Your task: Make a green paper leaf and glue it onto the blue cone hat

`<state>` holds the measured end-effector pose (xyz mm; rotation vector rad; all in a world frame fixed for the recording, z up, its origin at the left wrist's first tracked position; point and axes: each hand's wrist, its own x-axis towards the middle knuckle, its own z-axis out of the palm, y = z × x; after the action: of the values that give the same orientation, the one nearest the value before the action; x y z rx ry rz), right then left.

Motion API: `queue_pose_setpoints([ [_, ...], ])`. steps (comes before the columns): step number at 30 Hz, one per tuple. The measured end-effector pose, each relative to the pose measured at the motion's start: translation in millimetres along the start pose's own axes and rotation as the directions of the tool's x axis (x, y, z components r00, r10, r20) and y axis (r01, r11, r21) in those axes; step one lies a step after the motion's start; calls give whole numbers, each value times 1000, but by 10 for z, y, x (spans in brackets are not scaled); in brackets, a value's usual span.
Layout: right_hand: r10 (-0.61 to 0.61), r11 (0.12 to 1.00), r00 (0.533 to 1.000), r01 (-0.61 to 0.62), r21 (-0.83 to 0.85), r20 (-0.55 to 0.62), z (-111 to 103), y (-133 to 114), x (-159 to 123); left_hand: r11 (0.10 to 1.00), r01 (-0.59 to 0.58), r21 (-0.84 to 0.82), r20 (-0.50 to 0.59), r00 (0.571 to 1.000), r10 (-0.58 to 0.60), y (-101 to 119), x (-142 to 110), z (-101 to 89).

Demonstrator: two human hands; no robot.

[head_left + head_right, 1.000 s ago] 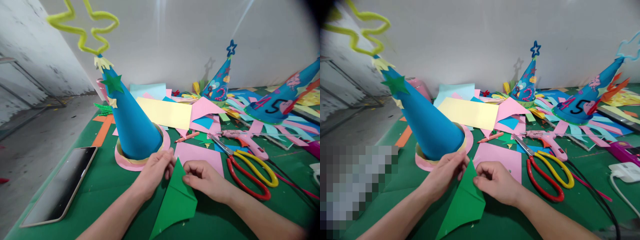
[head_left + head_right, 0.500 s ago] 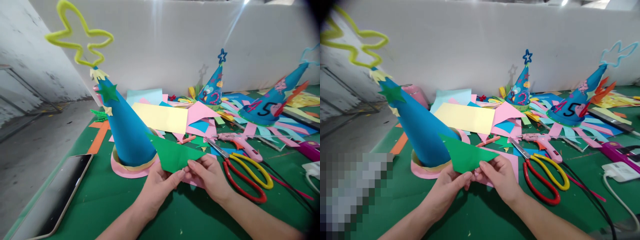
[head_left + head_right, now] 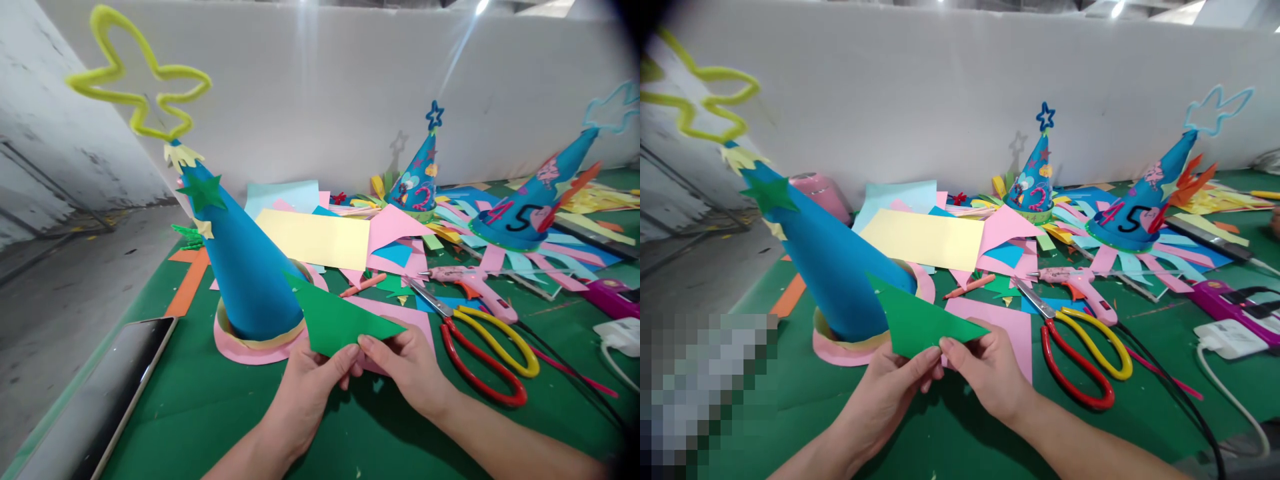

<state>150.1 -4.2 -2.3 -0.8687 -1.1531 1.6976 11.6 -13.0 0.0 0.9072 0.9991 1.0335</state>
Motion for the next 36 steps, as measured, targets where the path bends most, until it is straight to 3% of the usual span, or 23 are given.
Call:
queue_pose_setpoints([
  [4,4,1000,1000,-4,-16,20,22,-23,7,998,32,48,-19,999,-32,-16,-2,-8],
  [10,41,999,996,-40,8,-81,-2,64,35,996,49,72,-55,997,-45,-34,-12,-25],
  [14,73,997,994,-75,-28,-85,-70,47,43,996,71,48,-62,996,-68,-17,-9,-73],
  [19,-61,977,995,43,-209,-83,-156,-82,44,990,96,98,-66,994,-90,-11,-35,-98],
  [23,-61,960,996,40,-278,-68,-165,-99,43,993,109,48,-93,990,-104,-4,-38,-58],
  [27,-23,972,996,2,-234,-85,-134,-65,31,993,118,-17,-60,991,-119,3,-16,-32],
  [30,31,975,996,-50,-217,-88,-119,-44,25,993,112,45,-71,991,-109,-3,-17,-40],
  [36,4,954,995,-34,-297,-100,-138,-28,37,988,111,107,-92,991,-101,-29,-30,-56],
])
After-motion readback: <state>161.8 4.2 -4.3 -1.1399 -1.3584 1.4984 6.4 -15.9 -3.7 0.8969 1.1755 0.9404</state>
